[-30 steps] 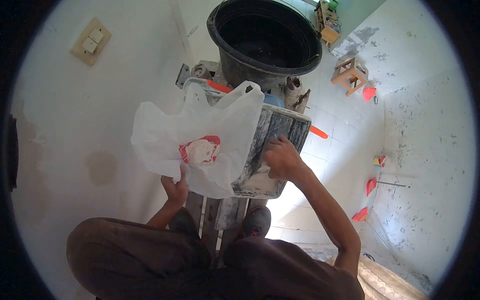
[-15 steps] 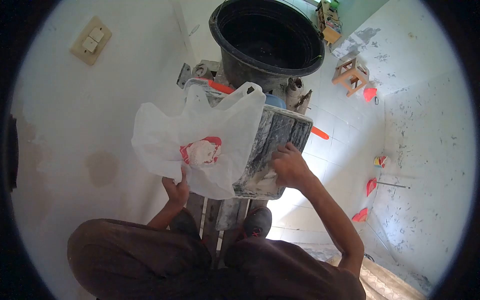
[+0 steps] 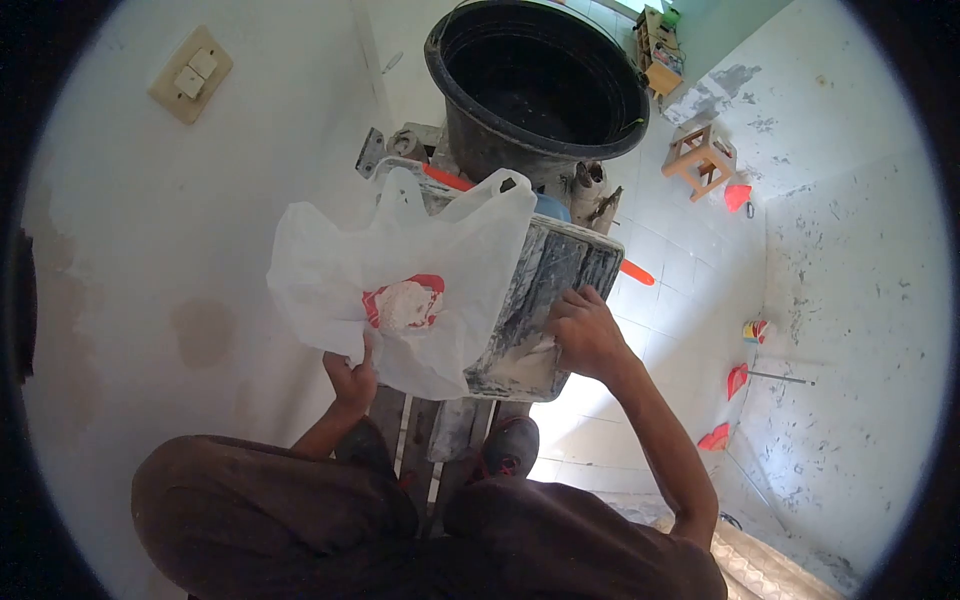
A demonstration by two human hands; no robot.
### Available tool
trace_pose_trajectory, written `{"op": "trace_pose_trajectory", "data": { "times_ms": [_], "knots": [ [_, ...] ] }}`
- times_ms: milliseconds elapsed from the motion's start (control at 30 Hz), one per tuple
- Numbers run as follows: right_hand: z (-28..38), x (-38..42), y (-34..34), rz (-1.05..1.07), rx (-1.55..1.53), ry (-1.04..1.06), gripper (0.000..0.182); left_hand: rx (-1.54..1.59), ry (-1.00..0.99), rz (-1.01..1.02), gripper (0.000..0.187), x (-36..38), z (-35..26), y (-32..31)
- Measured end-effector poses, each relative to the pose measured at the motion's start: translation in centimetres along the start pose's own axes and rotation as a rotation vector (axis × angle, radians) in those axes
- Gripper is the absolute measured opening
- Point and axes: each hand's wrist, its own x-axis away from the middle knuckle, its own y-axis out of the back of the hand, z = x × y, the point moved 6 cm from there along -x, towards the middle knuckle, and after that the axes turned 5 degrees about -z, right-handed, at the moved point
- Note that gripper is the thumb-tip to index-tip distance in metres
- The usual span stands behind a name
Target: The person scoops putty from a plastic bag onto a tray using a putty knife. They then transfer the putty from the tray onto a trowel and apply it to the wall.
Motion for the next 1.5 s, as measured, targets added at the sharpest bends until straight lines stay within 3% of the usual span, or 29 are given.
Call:
{"op": "trace_pose_trajectory", "data": {
  "times_ms": [67, 167, 267, 333, 467, 567, 767, 867, 933, 1067, 1200, 1267, 1400, 1500],
  "knots": [
    [-0.2, 0.4, -1.0, 0.022, 0.0, -0.013, 0.025, -0.007, -0.015, 0.015, 0.014, 0.2, 0.1, -0.1],
    [0.0, 0.5, -1.3, -0.074, 0.025, 0.072, 0.024, -0.023, 0.054, 0.003, 0.03, 0.2, 0.9, -0.4],
    [0.5, 0.3, -0.5, 0.01, 0.0, -0.042, 0.024, -0.022, 0.038, 0.01, 0.03, 0.3, 0.6, -0.2],
    [0.5, 0.1, -1.5, 0.012, 0.025, 0.036, 0.025, 0.001, -0.013, 0.018, 0.014, 0.1, 0.6, -0.3],
    [-0.2, 0.5, 0.4, -0.056, 0.012, -0.042, 0.028, -0.075, -0.034, 0.013, 0.014, 0.0, 0.3, -0.1],
    [0.0, 0.8, -1.7, 0.066, 0.062, -0.018, 0.028, -0.033, -0.018, 0.027, 0.013, -0.1, 0.3, -0.3],
    [0.2, 0.6, 0.0, -0.035, -0.008, -0.066, 0.024, -0.062, -0.023, -0.01, 0.014, 0.1, 0.6, -0.1],
    [-0.3, 0.7, -1.2, -0.016, 0.009, 0.012, 0.023, -0.023, -0.018, 0.008, 0.014, 0.0, 0.8, -0.4],
    [-0.9, 0.6, 0.8, -0.035, 0.002, -0.095, 0.022, -0.065, -0.018, -0.008, 0.014, 0.0, 0.6, -0.3],
    [-2.0, -0.1, 2.0, -0.064, 0.044, -0.107, 0.024, -0.032, -0.009, -0.009, 0.014, 0.1, 0.4, -0.3],
    [-0.5, 0.0, -0.7, -0.082, 0.124, 0.064, 0.026, -0.076, -0.034, -0.014, 0.014, 0.2, 0.9, -0.1],
    [-0.2, 0.0, -1.0, -0.005, -0.035, 0.048, 0.024, -0.111, -0.031, -0.004, 0.014, 0.2, 1.3, -0.3],
    [-0.8, -0.2, 2.3, -0.153, 0.001, -0.056, 0.022, -0.017, 0.016, -0.016, 0.013, 0.1, 0.6, -0.2],
    [-0.4, 1.0, -0.6, -0.051, 0.007, -0.028, 0.02, -0.018, 0.035, -0.009, 0.013, 0.2, 0.7, -0.5]
  ]
}}
